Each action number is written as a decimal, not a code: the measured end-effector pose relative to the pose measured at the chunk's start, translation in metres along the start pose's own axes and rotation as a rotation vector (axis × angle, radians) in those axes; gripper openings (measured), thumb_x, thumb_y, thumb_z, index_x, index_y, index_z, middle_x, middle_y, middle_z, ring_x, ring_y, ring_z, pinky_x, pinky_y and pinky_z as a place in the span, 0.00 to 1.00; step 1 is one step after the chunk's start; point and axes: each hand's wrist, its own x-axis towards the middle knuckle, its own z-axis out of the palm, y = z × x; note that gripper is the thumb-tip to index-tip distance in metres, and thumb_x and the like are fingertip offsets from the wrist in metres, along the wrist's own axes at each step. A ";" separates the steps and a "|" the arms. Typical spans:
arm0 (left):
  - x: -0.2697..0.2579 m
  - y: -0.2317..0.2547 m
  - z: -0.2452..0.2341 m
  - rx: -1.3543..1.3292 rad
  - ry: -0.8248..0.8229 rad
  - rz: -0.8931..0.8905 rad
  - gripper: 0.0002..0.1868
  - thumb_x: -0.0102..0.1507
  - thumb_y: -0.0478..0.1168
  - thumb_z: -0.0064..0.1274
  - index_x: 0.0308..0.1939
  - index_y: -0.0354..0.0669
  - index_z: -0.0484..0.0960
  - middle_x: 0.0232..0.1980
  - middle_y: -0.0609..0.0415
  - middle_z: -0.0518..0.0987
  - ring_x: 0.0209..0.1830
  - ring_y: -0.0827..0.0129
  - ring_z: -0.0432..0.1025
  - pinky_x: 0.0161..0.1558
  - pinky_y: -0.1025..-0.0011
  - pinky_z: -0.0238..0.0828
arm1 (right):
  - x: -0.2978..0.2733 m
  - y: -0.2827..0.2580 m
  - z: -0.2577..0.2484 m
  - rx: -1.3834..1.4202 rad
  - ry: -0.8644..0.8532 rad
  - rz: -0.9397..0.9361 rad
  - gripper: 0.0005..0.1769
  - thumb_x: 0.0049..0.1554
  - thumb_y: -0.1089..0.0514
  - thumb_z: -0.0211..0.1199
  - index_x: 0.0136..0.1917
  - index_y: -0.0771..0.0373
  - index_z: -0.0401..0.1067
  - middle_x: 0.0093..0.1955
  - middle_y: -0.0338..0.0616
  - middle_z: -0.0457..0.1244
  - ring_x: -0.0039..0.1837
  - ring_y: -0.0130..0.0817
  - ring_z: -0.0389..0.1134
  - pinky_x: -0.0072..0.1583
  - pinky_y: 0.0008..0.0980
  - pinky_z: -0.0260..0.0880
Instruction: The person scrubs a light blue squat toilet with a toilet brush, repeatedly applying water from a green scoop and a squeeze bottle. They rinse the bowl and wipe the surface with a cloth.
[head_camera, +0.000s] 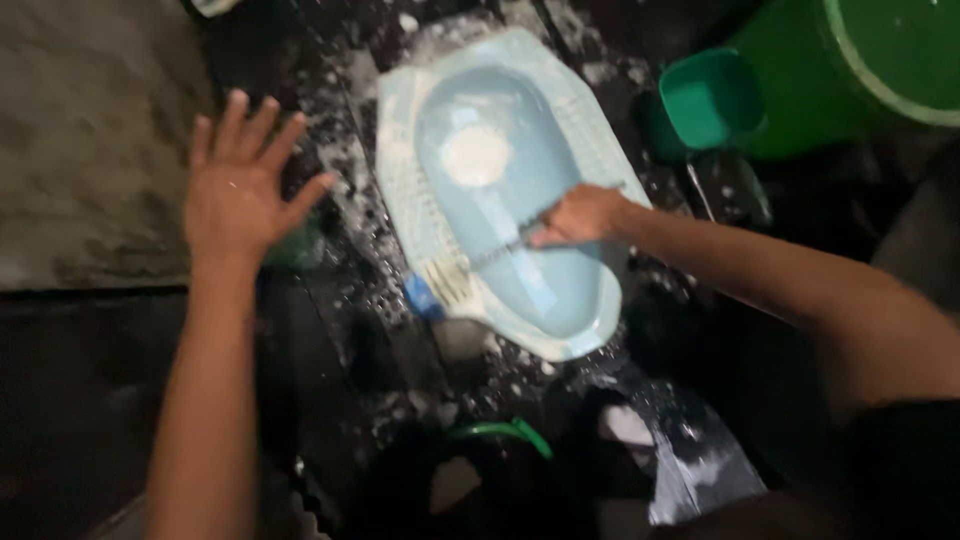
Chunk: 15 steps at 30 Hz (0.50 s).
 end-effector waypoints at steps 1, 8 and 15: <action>-0.007 0.005 0.003 -0.008 -0.014 -0.003 0.47 0.81 0.80 0.47 0.90 0.53 0.79 0.94 0.44 0.71 0.99 0.45 0.55 0.93 0.34 0.44 | -0.002 -0.003 0.005 0.048 0.034 0.131 0.49 0.70 0.16 0.41 0.64 0.58 0.83 0.53 0.59 0.77 0.56 0.64 0.79 0.61 0.62 0.80; 0.003 0.011 -0.011 0.032 -0.003 -0.025 0.46 0.79 0.78 0.49 0.89 0.54 0.80 0.93 0.46 0.72 0.97 0.46 0.56 0.92 0.35 0.44 | 0.029 0.005 -0.035 -0.001 0.056 0.104 0.44 0.71 0.19 0.44 0.66 0.56 0.82 0.52 0.62 0.77 0.57 0.65 0.78 0.62 0.64 0.78; 0.005 0.011 -0.006 0.065 0.019 -0.028 0.46 0.76 0.79 0.49 0.87 0.54 0.81 0.92 0.46 0.72 0.97 0.46 0.57 0.91 0.36 0.45 | 0.076 0.010 -0.012 0.381 0.406 0.565 0.45 0.81 0.27 0.43 0.56 0.66 0.85 0.55 0.69 0.75 0.59 0.70 0.78 0.64 0.66 0.76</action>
